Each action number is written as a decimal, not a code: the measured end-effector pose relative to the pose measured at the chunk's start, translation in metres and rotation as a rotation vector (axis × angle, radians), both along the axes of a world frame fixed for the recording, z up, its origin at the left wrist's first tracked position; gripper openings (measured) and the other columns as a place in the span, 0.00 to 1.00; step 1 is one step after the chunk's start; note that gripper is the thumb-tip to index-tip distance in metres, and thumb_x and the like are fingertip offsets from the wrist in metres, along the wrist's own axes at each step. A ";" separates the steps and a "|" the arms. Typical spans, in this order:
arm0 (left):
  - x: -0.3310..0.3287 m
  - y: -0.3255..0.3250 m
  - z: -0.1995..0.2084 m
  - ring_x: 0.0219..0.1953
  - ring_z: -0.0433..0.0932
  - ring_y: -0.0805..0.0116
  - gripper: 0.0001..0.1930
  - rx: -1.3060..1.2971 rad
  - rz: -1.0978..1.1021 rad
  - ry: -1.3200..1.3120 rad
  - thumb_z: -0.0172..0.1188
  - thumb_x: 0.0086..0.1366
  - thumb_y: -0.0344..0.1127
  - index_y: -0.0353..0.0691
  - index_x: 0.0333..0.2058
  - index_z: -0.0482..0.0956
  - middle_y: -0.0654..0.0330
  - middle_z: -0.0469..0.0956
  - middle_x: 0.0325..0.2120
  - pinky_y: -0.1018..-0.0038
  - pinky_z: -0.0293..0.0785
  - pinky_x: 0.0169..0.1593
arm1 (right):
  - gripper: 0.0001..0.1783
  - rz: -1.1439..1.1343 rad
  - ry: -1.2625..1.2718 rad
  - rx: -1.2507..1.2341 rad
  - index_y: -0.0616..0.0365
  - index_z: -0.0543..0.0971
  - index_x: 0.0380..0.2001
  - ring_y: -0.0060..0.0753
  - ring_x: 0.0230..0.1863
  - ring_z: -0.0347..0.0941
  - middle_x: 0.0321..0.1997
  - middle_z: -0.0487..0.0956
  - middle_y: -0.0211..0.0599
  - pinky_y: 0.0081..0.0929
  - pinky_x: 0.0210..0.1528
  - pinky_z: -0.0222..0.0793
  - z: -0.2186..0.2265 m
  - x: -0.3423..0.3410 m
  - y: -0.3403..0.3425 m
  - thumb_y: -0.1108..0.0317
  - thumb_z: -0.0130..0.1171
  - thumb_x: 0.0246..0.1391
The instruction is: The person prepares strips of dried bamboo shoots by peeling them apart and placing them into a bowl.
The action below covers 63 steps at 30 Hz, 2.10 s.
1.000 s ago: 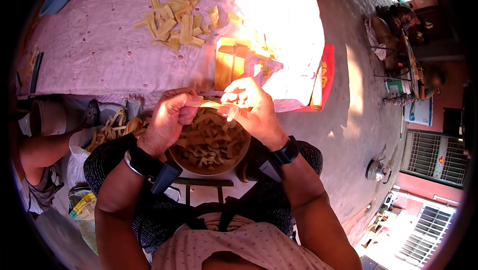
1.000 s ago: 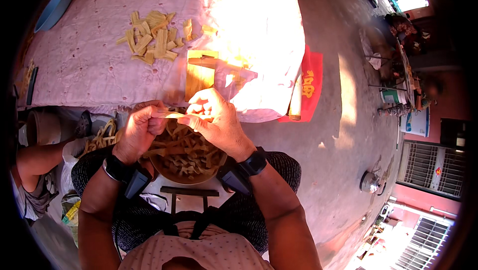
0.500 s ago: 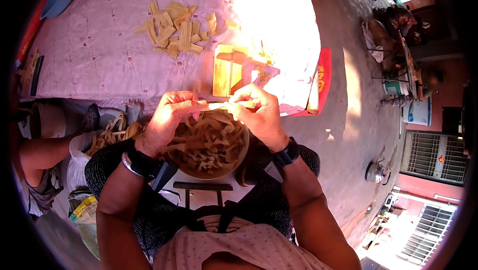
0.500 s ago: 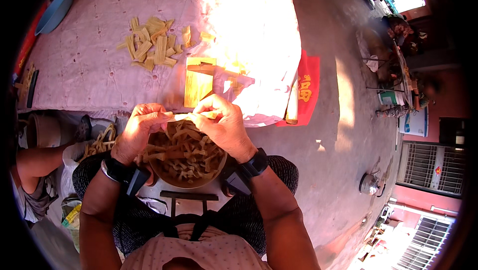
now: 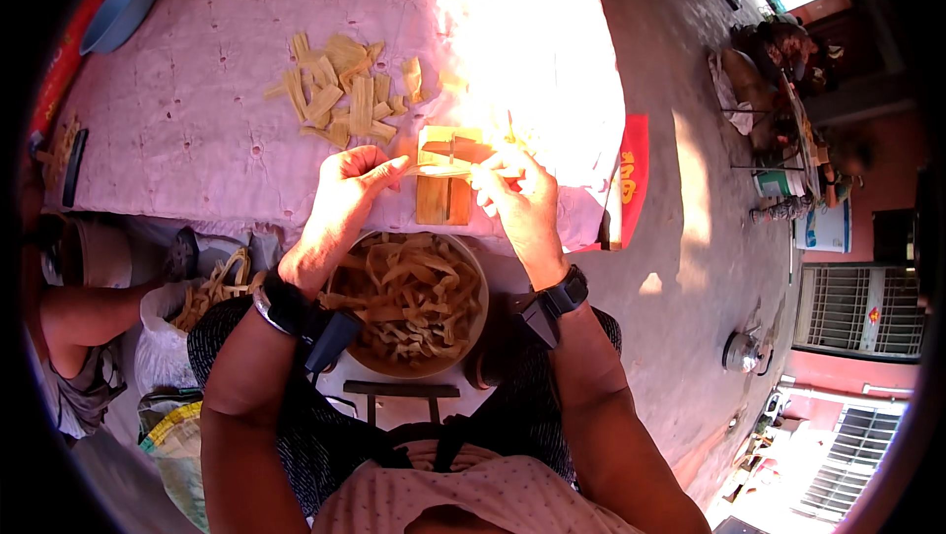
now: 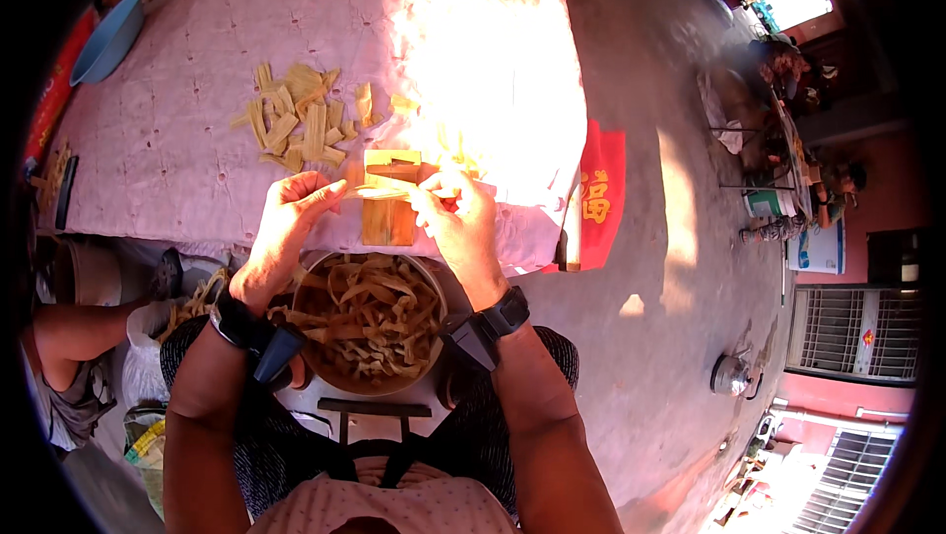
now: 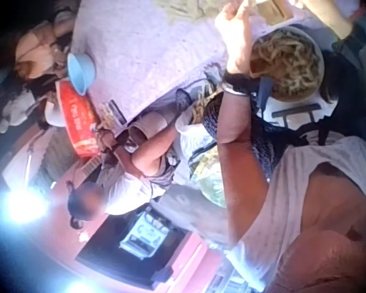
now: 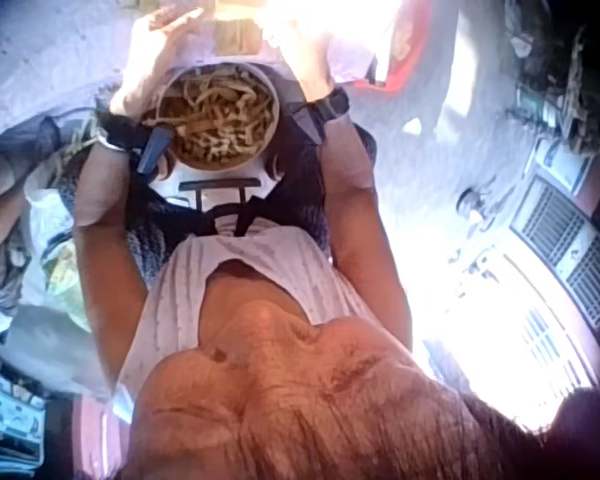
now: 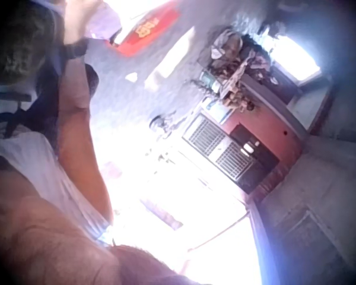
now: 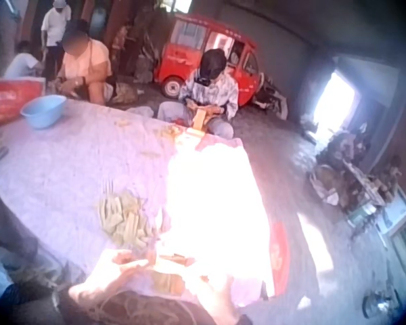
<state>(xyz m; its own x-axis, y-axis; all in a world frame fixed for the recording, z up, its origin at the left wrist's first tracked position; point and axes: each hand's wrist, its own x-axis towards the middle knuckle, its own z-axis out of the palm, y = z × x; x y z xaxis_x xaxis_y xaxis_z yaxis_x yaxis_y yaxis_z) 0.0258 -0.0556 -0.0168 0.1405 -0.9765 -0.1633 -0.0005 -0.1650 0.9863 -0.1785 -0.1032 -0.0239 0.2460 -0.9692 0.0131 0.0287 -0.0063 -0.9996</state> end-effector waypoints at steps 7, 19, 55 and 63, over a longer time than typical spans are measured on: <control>0.003 0.001 -0.033 0.20 0.62 0.78 0.11 -0.089 0.042 -0.394 0.60 0.56 0.32 0.32 0.20 0.72 0.67 0.66 0.14 0.77 0.59 0.23 | 0.06 -0.045 0.472 -0.334 0.62 0.71 0.22 0.17 0.23 0.66 0.19 0.71 0.28 0.19 0.25 0.63 -0.024 0.002 -0.003 0.79 0.58 0.46; -0.029 0.067 -0.019 0.18 0.61 0.81 0.11 0.082 -0.233 0.484 0.47 0.61 0.31 0.35 0.22 0.73 0.67 0.68 0.17 0.80 0.56 0.21 | 0.06 0.072 0.660 -0.956 0.57 0.73 0.26 0.46 0.25 0.74 0.23 0.76 0.41 0.37 0.25 0.69 -0.007 0.033 0.066 0.71 0.61 0.49; -0.039 0.041 0.011 0.16 0.54 0.82 0.19 0.105 -0.381 0.302 0.42 0.67 0.43 0.39 0.20 0.69 0.70 0.61 0.15 0.82 0.49 0.20 | 0.16 0.499 -0.075 0.013 0.66 0.74 0.49 0.26 0.59 0.62 0.66 0.59 0.39 0.23 0.60 0.57 0.041 -0.008 0.041 0.70 0.49 0.61; -0.046 0.056 -0.005 0.17 0.57 0.80 0.14 0.312 -0.413 0.765 0.46 0.65 0.44 0.40 0.29 0.71 0.69 0.64 0.18 0.83 0.50 0.20 | 0.16 0.458 0.194 -0.297 0.60 0.75 0.48 0.30 0.48 0.73 0.65 0.60 0.44 0.19 0.39 0.73 0.034 0.001 0.061 0.75 0.53 0.56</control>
